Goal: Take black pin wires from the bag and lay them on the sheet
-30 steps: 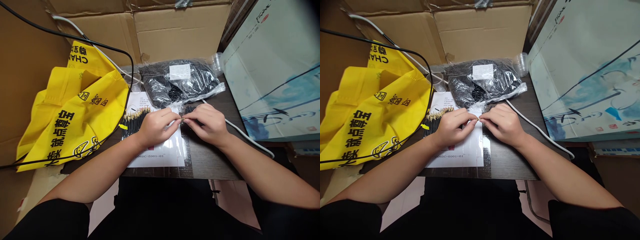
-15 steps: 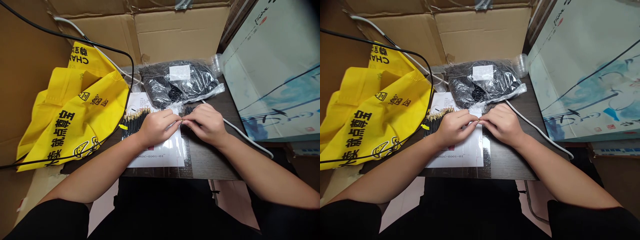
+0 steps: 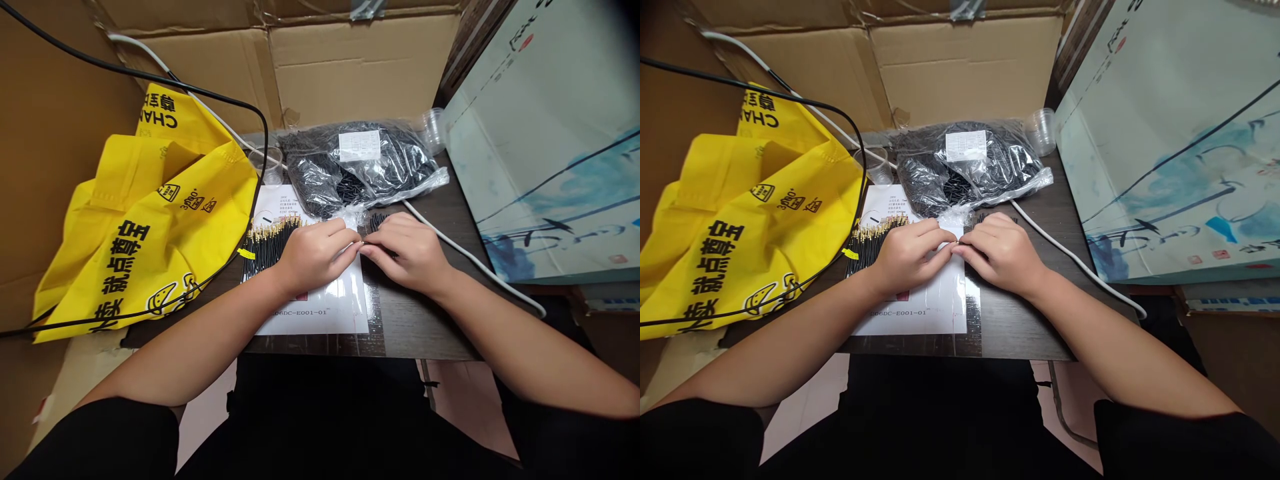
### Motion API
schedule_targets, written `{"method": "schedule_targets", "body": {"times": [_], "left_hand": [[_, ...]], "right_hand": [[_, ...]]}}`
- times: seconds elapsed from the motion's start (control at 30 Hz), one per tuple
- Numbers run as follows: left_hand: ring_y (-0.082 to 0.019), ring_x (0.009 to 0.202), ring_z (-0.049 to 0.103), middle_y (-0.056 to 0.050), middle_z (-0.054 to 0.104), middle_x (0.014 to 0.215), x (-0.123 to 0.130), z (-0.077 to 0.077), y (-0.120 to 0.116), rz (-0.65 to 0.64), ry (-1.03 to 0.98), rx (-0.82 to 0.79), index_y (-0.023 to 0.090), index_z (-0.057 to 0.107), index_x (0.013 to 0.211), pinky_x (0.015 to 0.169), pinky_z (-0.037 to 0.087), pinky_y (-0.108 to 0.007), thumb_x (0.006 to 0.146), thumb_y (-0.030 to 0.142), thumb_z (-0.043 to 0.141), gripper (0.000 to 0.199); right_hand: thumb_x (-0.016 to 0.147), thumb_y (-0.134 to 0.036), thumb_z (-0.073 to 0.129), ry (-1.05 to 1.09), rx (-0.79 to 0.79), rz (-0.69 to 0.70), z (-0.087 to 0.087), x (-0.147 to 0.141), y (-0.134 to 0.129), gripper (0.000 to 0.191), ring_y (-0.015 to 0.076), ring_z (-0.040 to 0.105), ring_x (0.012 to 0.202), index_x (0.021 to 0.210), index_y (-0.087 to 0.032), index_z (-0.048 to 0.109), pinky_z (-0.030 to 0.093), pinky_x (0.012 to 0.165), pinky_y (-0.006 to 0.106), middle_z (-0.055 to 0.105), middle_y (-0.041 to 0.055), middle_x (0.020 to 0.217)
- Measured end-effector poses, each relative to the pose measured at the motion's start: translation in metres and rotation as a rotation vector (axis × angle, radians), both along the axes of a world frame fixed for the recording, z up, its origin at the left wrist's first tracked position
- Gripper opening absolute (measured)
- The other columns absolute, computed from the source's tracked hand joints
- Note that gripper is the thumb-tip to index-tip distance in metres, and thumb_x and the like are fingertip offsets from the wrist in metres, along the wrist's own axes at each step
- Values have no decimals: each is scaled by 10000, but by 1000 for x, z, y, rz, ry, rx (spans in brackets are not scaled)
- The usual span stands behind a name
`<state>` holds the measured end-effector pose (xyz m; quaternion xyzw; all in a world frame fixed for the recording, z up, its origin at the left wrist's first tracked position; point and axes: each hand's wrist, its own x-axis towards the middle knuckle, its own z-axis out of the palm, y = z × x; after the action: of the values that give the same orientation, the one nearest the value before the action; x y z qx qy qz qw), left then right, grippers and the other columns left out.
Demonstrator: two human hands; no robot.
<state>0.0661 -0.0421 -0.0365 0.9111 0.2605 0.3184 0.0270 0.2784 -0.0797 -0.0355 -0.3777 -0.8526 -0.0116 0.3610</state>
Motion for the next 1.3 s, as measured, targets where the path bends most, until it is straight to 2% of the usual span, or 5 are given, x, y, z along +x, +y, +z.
{"method": "schedule_targets", "body": {"times": [0.1, 0.27, 0.53, 0.73, 1.3], "left_hand": [[-107, 646, 541, -9, 601, 756, 0, 0, 1, 24, -4, -11, 193, 693, 932, 604, 406, -247, 951, 316, 534, 202], [-105, 702, 581, -6, 636, 796, 1, 1, 2, -5, -65, -63, 177, 655, 1026, 672, 441, -241, 956, 307, 543, 185], [-96, 729, 560, -20, 624, 857, 1, 3, 4, -54, -111, -105, 173, 654, 959, 661, 437, -223, 948, 277, 566, 137], [-97, 735, 553, -18, 623, 829, 2, 3, 4, -85, -166, -155, 172, 659, 946, 676, 452, -227, 949, 275, 577, 132], [-100, 786, 620, -28, 684, 856, 1, 2, 3, -146, -203, -83, 165, 687, 966, 724, 517, -229, 929, 217, 609, 102]], "right_hand": [[903, -202, 594, -58, -68, 40, 1, 1, 0, 103, 167, 522, 694, 964, -146, 654, 461, 698, 331, 640, 40, 761], [925, -195, 557, -118, -43, 16, -1, 4, 3, 158, 186, 540, 751, 1018, -130, 666, 461, 758, 359, 643, 55, 794], [917, -251, 606, -69, -20, -56, -1, 6, 4, 161, 181, 549, 757, 1043, -174, 672, 436, 808, 364, 644, 30, 778], [898, -261, 630, 21, -27, -61, 0, 4, 3, 62, 170, 539, 730, 872, -205, 623, 425, 788, 349, 623, 11, 746], [900, -202, 611, 162, -117, -13, -2, -2, 0, 126, 113, 537, 578, 778, -198, 641, 479, 877, 375, 641, -31, 634]]}}
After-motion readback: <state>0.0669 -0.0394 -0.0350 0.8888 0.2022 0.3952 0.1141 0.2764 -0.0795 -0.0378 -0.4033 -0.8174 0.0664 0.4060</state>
